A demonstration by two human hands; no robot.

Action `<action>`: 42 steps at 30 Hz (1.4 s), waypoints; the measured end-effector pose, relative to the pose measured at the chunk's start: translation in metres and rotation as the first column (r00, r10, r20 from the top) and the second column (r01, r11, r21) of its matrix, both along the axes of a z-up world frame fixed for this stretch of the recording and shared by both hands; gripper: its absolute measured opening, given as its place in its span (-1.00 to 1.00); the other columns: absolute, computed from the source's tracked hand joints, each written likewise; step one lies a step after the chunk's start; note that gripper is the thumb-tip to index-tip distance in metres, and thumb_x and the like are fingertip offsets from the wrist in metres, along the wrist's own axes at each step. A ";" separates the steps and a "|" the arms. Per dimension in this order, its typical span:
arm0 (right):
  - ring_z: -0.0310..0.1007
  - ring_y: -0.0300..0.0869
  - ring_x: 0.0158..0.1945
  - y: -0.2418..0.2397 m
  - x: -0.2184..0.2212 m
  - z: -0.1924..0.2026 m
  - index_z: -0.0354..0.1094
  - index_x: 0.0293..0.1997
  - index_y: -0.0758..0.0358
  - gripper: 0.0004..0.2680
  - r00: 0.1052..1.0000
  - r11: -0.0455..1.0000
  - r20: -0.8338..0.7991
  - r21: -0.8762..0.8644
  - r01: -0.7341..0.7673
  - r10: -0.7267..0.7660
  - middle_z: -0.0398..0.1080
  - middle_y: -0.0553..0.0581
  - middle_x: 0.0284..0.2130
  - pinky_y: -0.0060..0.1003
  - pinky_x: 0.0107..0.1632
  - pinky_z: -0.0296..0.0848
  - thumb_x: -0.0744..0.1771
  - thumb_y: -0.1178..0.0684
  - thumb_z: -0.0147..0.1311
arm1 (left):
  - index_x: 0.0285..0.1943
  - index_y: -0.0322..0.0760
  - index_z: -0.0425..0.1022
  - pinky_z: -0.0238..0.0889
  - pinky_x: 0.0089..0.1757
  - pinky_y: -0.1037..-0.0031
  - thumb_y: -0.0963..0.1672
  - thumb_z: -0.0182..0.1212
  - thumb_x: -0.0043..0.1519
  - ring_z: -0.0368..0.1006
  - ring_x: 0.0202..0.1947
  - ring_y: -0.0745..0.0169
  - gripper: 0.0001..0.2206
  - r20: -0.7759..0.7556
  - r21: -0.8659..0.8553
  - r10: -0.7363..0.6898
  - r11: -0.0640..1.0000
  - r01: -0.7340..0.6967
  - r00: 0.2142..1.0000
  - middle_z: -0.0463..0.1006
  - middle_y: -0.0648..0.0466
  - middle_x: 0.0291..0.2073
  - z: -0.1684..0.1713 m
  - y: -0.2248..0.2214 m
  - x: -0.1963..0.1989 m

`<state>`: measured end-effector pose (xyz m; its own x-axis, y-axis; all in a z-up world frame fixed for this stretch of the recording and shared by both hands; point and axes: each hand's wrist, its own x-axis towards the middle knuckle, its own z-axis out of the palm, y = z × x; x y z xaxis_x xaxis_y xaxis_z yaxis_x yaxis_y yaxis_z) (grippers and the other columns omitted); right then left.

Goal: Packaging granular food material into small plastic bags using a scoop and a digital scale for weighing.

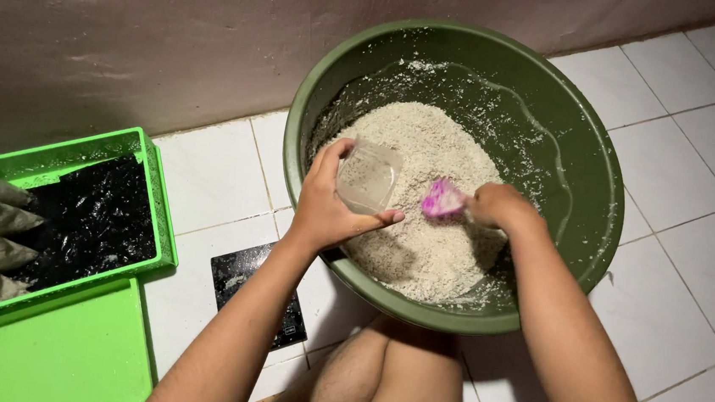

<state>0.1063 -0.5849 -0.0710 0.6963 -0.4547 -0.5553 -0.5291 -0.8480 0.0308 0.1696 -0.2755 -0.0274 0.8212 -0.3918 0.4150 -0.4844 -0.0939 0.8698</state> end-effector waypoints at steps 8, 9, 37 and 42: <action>0.52 0.23 -0.05 -0.026 0.016 -0.029 0.49 -0.05 0.21 -0.72 0.931 0.990 0.360 -0.138 -0.010 0.059 0.51 0.36 -0.18 0.16 -0.06 0.50 0.34 -0.09 -0.10 | 0.21 -0.27 0.27 0.27 0.15 0.10 0.12 0.66 -0.39 0.42 0.08 -0.12 -0.03 0.053 0.042 -0.008 0.999 0.006 0.999 0.35 -0.10 0.01 -0.004 -0.004 0.000; 0.54 0.22 -0.09 -0.023 0.018 -0.029 0.47 -0.04 0.23 -0.74 0.913 0.978 0.383 -0.199 -0.065 0.139 0.50 0.33 -0.21 0.15 -0.08 0.51 0.35 -0.08 -0.09 | 0.20 -0.28 0.27 0.28 0.14 0.10 0.12 0.65 -0.38 0.42 0.07 -0.13 -0.04 0.064 0.048 -0.003 0.999 0.000 0.998 0.37 -0.11 0.00 -0.003 -0.004 -0.001; 0.54 0.18 -0.21 0.012 0.014 -0.024 0.53 -0.52 0.23 -0.77 0.909 0.862 0.199 0.294 -0.413 0.367 0.54 0.29 -0.49 0.01 -0.09 0.43 0.18 -0.13 0.11 | 0.21 -0.27 0.26 0.28 0.16 0.15 0.10 0.63 -0.37 0.40 0.11 -0.19 -0.05 0.069 0.052 0.024 0.998 -0.027 0.997 0.33 -0.13 0.03 -0.014 -0.009 0.003; 0.53 0.16 -0.13 0.000 0.009 -0.002 0.59 -0.41 0.14 -0.80 0.929 0.944 0.328 0.216 -0.248 0.169 0.55 0.26 -0.43 0.01 -0.04 0.43 0.19 -0.09 0.08 | 0.20 -0.28 0.26 0.30 0.15 0.17 0.10 0.62 -0.33 0.41 0.10 -0.16 -0.08 0.093 0.019 0.040 0.999 -0.042 0.995 0.35 -0.11 0.01 -0.019 -0.010 0.002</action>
